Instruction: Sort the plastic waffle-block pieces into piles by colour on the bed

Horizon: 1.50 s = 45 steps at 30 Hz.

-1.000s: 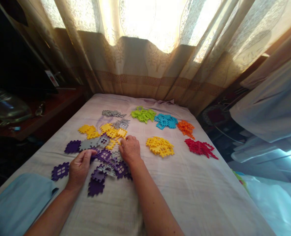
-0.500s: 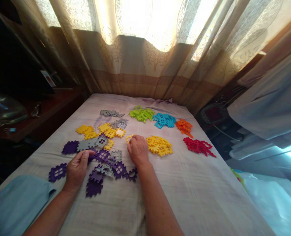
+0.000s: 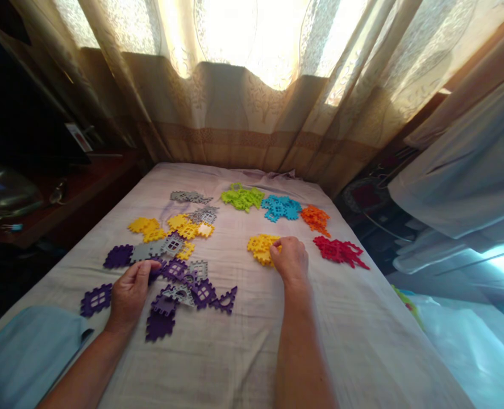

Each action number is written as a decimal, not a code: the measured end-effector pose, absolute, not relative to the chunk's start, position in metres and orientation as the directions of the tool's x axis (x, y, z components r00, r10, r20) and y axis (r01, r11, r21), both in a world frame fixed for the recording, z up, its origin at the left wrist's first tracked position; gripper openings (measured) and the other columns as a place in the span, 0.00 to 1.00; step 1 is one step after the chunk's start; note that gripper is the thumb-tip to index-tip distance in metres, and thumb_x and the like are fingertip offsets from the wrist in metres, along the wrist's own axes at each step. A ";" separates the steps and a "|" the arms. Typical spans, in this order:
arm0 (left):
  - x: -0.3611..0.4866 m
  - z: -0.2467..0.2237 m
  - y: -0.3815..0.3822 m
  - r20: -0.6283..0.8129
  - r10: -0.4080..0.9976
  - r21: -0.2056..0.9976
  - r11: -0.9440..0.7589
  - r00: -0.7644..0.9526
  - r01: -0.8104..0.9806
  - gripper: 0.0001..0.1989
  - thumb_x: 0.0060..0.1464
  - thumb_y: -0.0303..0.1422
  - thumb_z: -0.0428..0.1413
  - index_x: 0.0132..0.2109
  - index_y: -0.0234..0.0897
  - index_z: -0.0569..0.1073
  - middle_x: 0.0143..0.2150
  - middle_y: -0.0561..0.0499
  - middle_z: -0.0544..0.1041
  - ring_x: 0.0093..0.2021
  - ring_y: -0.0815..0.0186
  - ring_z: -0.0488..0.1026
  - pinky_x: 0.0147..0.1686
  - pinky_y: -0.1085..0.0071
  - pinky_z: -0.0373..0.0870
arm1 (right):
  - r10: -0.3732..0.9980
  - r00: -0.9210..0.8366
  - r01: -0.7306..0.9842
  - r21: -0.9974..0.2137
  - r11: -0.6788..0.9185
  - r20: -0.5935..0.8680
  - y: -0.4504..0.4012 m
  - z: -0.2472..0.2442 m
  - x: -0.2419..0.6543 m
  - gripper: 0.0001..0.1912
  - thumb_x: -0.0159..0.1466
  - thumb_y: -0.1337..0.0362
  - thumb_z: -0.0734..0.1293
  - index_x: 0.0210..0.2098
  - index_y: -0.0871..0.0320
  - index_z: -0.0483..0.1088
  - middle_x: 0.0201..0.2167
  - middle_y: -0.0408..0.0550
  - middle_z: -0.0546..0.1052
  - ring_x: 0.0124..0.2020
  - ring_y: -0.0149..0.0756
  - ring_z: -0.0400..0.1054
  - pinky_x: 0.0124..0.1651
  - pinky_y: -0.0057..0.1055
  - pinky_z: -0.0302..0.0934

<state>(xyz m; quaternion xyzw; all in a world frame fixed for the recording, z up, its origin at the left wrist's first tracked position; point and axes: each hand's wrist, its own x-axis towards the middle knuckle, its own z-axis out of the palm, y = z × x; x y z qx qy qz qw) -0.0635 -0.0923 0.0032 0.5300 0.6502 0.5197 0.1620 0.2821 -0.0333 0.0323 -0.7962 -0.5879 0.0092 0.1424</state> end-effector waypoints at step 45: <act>-0.064 -0.002 -0.091 0.306 0.864 0.868 -0.079 -0.401 0.491 0.19 0.56 0.47 0.49 0.33 0.40 0.78 0.31 0.50 0.82 0.35 0.63 0.79 0.38 0.70 0.75 | 0.999 -0.053 0.970 -0.238 0.053 0.005 -0.038 0.038 0.157 0.18 0.64 0.53 0.66 0.48 0.57 0.71 0.45 0.52 0.78 0.47 0.42 0.71 0.47 0.33 0.60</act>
